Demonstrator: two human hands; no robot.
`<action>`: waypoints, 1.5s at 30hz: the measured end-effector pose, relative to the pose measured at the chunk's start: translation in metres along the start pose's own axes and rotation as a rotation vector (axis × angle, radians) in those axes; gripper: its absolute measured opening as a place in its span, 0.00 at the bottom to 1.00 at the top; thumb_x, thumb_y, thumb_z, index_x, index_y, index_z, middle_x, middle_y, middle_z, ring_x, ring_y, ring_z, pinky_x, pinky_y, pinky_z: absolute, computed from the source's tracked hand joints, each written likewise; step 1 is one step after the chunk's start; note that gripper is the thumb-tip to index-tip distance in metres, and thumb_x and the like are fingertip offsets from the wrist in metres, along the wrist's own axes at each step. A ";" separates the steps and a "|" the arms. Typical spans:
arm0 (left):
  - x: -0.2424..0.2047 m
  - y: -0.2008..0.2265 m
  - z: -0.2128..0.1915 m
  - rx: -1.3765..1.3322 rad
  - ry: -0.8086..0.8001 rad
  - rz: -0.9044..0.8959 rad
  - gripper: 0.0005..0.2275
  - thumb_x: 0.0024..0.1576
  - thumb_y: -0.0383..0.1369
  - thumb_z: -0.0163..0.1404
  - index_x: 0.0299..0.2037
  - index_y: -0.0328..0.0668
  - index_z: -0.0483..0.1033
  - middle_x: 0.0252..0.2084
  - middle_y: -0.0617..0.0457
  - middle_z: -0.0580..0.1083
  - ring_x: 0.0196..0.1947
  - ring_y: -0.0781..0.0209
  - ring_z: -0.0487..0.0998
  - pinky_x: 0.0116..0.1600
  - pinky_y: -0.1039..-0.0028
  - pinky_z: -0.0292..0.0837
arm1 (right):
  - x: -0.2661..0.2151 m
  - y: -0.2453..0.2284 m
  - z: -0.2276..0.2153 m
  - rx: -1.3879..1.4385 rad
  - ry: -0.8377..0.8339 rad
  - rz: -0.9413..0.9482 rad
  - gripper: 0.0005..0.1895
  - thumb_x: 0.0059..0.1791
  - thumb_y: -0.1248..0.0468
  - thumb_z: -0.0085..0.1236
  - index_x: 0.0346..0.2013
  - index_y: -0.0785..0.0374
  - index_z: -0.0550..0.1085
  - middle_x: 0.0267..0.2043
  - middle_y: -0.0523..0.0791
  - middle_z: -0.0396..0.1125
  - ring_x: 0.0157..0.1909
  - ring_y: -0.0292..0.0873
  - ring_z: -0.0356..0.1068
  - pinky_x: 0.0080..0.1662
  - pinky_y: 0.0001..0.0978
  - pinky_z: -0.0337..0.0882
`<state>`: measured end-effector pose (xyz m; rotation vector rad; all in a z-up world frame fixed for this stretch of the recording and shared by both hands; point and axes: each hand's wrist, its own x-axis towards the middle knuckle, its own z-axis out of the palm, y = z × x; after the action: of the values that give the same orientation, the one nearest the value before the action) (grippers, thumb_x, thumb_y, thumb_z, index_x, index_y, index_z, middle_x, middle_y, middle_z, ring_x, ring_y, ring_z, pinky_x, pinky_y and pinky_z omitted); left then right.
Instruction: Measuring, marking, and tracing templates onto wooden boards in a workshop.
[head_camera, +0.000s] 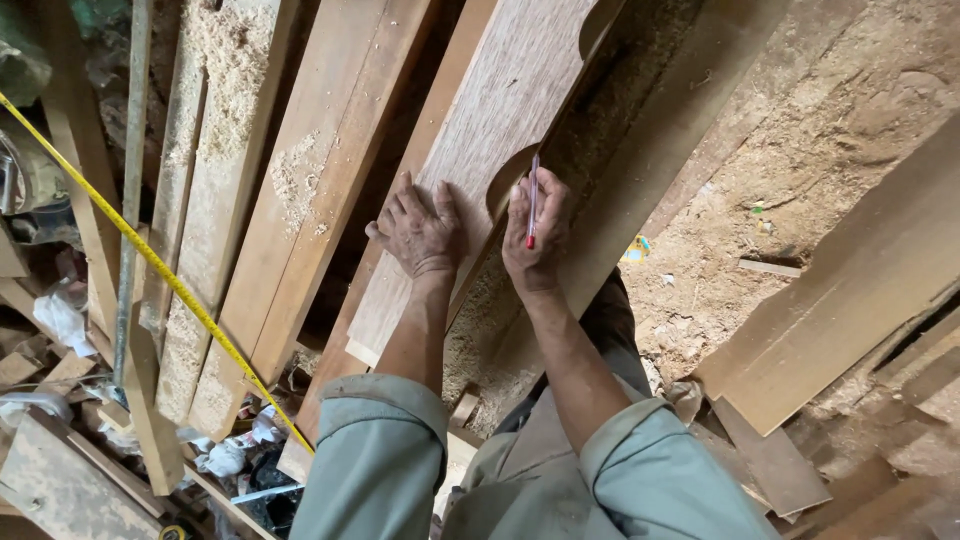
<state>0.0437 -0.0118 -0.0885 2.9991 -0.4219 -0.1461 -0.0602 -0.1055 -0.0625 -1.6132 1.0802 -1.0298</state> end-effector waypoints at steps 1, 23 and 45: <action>0.000 0.001 -0.002 -0.002 -0.001 -0.001 0.30 0.63 0.64 0.31 0.67 0.59 0.61 0.57 0.52 0.70 0.62 0.52 0.69 0.70 0.45 0.48 | 0.003 -0.004 0.000 -0.002 -0.001 -0.001 0.19 0.57 0.57 0.52 0.57 0.67 0.68 0.51 0.54 0.68 0.50 0.55 0.77 0.50 0.44 0.79; 0.000 -0.001 0.001 0.005 0.000 0.015 0.28 0.62 0.64 0.33 0.65 0.61 0.61 0.56 0.51 0.71 0.61 0.51 0.71 0.70 0.44 0.46 | 0.009 -0.019 0.003 -0.099 -0.037 -0.030 0.19 0.57 0.62 0.52 0.60 0.69 0.65 0.51 0.53 0.62 0.48 0.59 0.77 0.47 0.47 0.80; 0.002 -0.005 0.011 0.000 0.034 0.008 0.28 0.61 0.64 0.34 0.65 0.62 0.61 0.54 0.49 0.73 0.59 0.49 0.74 0.70 0.42 0.46 | 0.008 -0.019 0.001 -0.183 -0.111 -0.175 0.16 0.58 0.55 0.49 0.53 0.64 0.71 0.44 0.49 0.67 0.43 0.54 0.75 0.45 0.41 0.78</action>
<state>0.0456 -0.0083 -0.1001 2.9952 -0.4297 -0.0944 -0.0534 -0.1092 -0.0430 -1.9174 0.9955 -0.9632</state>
